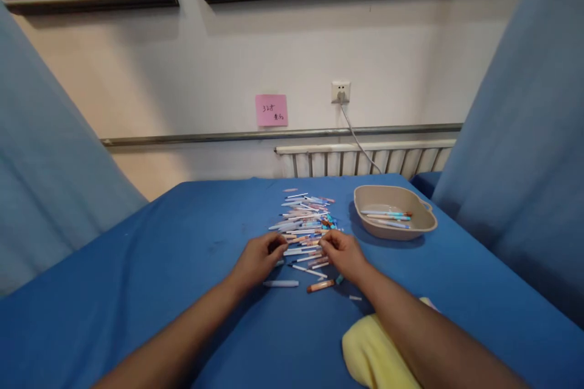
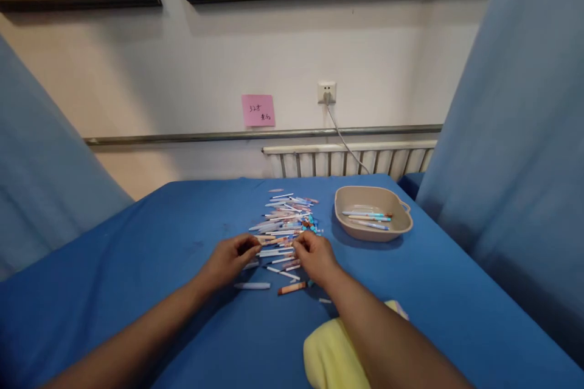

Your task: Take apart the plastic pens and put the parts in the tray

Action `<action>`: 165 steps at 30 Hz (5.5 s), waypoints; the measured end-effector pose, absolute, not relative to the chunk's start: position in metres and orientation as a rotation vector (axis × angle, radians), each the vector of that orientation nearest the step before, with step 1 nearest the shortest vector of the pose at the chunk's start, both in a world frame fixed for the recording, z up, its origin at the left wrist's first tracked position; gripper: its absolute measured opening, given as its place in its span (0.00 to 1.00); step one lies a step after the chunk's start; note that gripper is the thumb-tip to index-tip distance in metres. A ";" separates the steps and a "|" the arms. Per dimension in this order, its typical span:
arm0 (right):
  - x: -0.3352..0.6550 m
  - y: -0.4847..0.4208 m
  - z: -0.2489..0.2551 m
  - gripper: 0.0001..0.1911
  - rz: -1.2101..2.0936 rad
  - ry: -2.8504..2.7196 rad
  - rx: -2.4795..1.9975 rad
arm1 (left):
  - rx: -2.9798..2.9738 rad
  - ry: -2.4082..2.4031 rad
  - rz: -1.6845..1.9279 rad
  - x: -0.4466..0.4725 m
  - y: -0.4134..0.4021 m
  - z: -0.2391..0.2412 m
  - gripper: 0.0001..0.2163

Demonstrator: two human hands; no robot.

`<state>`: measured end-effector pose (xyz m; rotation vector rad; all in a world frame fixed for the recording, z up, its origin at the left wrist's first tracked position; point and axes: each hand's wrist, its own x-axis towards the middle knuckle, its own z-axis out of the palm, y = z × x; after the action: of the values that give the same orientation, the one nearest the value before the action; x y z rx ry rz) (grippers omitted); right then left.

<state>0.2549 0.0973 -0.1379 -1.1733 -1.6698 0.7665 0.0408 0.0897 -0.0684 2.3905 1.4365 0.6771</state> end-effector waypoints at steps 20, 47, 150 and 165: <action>0.293 0.079 -0.108 0.06 0.500 -2.351 -1.206 | 2.449 1.056 0.319 0.015 0.059 -0.085 0.10; 0.273 0.066 -0.111 0.05 0.419 -2.532 -1.368 | 2.413 1.073 0.330 0.015 0.061 -0.090 0.05; 0.321 0.071 -0.086 0.12 0.511 -2.468 -1.427 | 1.156 0.904 0.754 0.054 0.070 -0.114 0.12; 0.307 0.072 -0.090 0.02 0.843 -2.194 -1.271 | 1.260 1.053 0.792 0.055 0.063 -0.111 0.15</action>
<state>0.3065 0.0721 -0.0902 -1.2714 -2.1944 0.8427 0.0550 0.0628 -0.1106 1.2600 1.0535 0.7916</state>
